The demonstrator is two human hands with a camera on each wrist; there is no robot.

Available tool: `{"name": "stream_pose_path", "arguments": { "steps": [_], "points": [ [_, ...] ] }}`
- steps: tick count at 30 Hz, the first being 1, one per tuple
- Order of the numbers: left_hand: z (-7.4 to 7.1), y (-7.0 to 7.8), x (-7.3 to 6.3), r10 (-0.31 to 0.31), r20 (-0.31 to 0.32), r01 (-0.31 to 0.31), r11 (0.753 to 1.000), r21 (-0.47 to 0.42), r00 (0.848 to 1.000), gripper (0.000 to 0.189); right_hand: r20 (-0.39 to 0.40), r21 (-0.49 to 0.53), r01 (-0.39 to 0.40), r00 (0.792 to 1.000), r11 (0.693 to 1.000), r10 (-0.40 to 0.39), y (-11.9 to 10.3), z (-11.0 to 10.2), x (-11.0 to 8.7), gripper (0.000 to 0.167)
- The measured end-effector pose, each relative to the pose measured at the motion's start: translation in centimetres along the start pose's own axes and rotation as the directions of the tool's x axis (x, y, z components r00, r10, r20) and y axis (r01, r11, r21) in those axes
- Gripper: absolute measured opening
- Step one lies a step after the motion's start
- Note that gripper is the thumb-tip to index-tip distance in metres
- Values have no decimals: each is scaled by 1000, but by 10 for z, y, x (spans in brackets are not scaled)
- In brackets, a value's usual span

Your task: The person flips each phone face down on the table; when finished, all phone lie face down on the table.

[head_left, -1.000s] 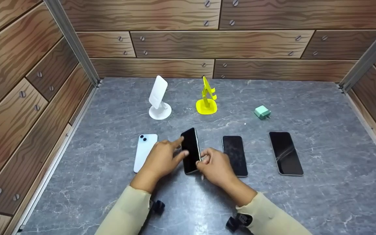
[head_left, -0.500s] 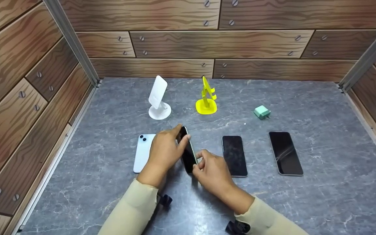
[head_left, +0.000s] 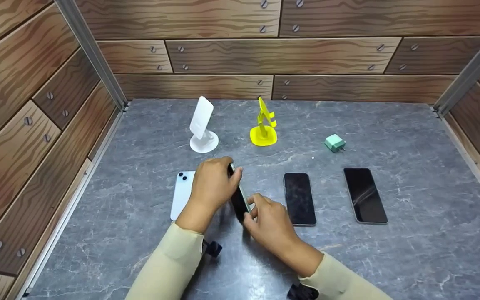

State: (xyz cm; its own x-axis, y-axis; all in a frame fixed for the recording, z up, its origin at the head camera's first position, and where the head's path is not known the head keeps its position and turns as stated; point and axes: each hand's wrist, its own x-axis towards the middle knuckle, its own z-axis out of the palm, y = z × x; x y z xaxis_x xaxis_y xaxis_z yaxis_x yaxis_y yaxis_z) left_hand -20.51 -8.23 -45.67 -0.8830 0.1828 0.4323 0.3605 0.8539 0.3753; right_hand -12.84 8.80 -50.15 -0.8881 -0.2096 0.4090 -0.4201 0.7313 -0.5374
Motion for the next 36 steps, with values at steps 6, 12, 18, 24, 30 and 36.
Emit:
{"name": "stream_pose_path", "arguments": {
  "steps": [6,12,18,24,30,36],
  "points": [
    [-2,1,1,-16,-12,16,1000,2,1000,24,-3,13,14,1000,1000,-14,-1,1,-1,20],
    [-5,1,0,-25,-34,26,1000,9,999,19,69,86,-42,997,995,37,-1,2,-1,17],
    [-4,-3,-5,-61,-50,59,997,-47,997,17,186,170,-101,980,980,68,3,3,-3,27],
    [-3,-13,-10,-117,-51,108,983,-148,992,21,274,205,-159,957,966,100,14,0,-4,53],
    [4,-26,-15,-206,-1,198,940,-278,979,22,306,126,-184,942,975,138,22,0,-3,63],
    [13,-33,-14,-279,72,283,866,-413,958,21,300,62,-185,941,981,158,22,2,-1,64]
  ]
}}
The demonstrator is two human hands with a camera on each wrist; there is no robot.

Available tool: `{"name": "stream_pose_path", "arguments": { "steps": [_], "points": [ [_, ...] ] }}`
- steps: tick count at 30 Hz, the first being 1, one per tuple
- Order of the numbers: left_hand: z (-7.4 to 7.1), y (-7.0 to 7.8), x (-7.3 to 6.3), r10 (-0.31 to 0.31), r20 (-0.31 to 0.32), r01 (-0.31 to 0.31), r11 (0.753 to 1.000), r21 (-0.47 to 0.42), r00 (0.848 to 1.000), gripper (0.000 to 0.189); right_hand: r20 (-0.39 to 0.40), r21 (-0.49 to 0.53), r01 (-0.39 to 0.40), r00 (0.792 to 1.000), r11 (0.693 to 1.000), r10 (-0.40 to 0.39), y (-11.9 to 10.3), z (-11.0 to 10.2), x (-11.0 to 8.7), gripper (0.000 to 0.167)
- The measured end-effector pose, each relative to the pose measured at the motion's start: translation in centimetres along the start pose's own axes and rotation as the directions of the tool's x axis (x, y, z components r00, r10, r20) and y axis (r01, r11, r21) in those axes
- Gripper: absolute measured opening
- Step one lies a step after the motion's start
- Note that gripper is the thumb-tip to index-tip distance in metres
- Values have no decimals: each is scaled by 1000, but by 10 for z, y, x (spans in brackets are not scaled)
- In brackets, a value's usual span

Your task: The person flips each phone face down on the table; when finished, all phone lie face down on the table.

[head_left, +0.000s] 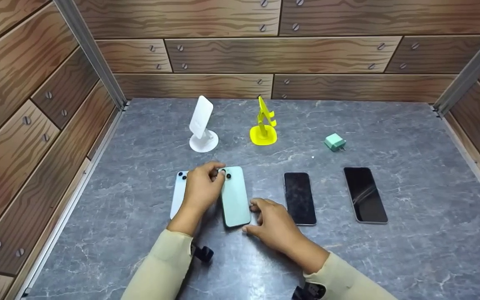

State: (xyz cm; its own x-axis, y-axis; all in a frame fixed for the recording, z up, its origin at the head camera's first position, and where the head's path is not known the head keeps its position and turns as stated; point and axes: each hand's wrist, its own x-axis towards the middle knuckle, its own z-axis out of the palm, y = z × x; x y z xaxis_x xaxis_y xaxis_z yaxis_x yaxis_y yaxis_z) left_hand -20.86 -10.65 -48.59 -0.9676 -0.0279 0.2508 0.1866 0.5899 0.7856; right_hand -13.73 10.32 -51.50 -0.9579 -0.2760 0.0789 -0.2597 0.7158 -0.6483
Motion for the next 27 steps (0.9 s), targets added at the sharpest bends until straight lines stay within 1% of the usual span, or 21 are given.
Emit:
{"name": "stream_pose_path", "arguments": {
  "steps": [3,6,12,16,19,21,24,27],
  "points": [
    [3,-1,0,-39,22,40,998,-39,999,21,-16,-9,16,1000,1000,-16,0,2,1,60],
    [6,-2,1,-53,30,55,997,-49,998,21,-34,-17,26,999,1000,-27,0,3,2,57],
    [8,-3,2,-39,25,40,998,-52,999,21,-52,-17,32,998,999,-33,1,5,2,56],
    [9,-3,3,-30,51,33,998,-52,998,24,-57,-29,25,998,999,-27,1,5,3,62],
    [10,-3,4,-24,109,27,999,-26,994,31,-67,-51,15,998,999,-18,1,5,4,68],
    [11,-3,4,-22,162,20,1000,13,987,40,-79,-66,20,997,998,-25,2,5,4,72],
    [12,-5,5,-38,244,18,996,85,969,54,-99,-102,43,994,994,-53,2,5,3,77],
    [13,-6,5,-73,305,31,990,140,950,69,-108,-131,59,991,990,-74,3,6,3,82]
  ]
}}
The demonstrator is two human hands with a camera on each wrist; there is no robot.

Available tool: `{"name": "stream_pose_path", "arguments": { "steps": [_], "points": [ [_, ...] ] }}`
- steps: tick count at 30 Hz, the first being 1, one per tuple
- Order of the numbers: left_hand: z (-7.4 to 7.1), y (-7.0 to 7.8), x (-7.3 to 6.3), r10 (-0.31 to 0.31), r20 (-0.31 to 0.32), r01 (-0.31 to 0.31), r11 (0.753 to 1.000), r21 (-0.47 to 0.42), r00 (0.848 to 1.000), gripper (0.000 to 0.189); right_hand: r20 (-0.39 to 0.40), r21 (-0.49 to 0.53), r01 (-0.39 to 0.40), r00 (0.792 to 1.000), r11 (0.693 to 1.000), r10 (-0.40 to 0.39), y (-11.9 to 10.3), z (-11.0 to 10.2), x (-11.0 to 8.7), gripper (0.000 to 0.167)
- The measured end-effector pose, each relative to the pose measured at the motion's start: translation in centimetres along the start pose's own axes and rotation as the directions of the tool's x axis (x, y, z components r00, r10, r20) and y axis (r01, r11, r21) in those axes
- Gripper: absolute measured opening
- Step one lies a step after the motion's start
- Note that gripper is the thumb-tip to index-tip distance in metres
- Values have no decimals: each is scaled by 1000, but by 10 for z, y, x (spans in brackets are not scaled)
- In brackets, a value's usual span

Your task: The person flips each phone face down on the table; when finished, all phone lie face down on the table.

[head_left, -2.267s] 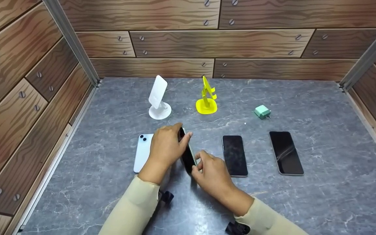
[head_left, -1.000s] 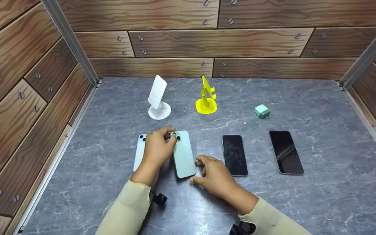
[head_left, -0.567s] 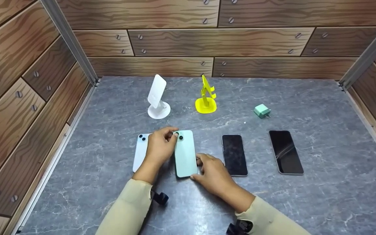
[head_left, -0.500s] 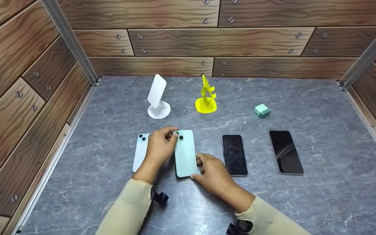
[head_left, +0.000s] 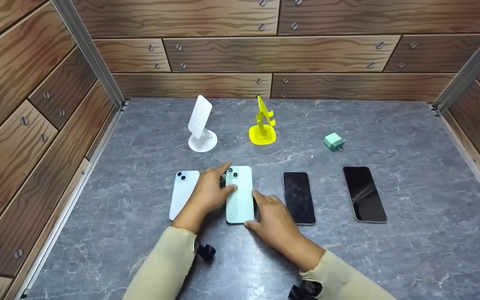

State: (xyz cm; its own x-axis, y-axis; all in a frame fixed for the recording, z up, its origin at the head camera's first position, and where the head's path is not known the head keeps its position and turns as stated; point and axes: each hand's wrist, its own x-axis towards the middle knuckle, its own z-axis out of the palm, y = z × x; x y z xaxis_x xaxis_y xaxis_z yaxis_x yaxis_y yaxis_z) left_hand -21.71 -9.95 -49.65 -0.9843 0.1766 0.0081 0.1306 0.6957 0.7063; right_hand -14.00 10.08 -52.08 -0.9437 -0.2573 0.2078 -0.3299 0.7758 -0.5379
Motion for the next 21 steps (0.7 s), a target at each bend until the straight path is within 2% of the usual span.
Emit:
{"name": "stream_pose_path", "arguments": {
  "steps": [6,15,21],
  "points": [
    [2,-2,2,-52,70,49,998,35,996,85,27,6,-24,999,1000,24,2,0,0,85],
    [2,-8,5,-34,63,30,997,76,997,82,81,53,-85,993,995,81,4,0,2,85],
    [4,-10,7,-33,72,27,996,85,997,82,86,60,-88,993,994,83,4,0,2,83]
  ]
}}
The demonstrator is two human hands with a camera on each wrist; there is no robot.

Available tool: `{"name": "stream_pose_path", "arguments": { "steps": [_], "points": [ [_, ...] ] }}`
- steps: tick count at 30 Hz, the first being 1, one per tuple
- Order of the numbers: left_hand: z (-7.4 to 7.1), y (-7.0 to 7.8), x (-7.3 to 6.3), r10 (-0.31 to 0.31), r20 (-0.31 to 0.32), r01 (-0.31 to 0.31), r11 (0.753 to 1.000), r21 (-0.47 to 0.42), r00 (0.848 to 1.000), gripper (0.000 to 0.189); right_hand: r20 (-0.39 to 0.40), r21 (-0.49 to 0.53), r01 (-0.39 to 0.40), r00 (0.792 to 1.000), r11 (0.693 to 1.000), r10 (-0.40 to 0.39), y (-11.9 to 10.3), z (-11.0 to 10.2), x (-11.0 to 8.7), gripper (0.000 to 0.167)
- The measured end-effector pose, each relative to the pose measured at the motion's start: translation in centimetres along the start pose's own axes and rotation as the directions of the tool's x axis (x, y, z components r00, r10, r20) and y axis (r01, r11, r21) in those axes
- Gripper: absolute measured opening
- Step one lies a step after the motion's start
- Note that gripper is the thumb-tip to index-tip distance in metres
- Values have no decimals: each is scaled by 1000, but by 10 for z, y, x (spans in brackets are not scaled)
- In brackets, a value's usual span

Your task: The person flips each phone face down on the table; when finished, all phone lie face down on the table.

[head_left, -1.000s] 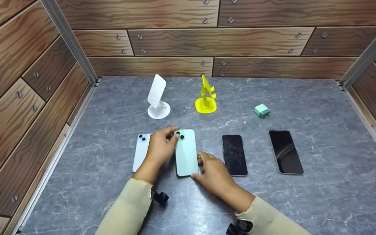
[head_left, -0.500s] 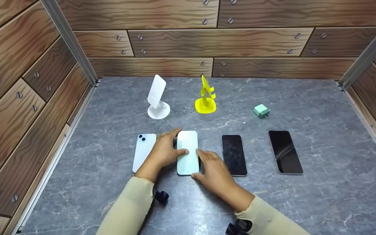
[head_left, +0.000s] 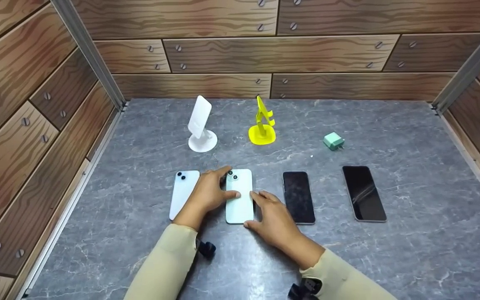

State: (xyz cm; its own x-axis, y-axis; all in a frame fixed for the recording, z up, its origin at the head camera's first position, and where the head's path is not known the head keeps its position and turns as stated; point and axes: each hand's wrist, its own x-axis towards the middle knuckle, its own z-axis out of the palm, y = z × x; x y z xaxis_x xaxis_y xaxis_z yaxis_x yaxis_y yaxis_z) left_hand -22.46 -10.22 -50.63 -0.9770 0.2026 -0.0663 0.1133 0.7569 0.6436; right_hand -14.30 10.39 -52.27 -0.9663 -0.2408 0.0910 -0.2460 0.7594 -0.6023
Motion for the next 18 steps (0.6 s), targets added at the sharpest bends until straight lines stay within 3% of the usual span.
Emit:
{"name": "stream_pose_path", "arguments": {
  "steps": [13,18],
  "points": [
    [6,2,-6,64,9,-64,997,34,998,81,-8,3,37,999,999,-37,1,-1,-1,79],
    [9,-2,-9,130,-17,-129,989,69,991,73,10,-13,29,1000,999,-29,2,-1,-1,78]
  ]
}}
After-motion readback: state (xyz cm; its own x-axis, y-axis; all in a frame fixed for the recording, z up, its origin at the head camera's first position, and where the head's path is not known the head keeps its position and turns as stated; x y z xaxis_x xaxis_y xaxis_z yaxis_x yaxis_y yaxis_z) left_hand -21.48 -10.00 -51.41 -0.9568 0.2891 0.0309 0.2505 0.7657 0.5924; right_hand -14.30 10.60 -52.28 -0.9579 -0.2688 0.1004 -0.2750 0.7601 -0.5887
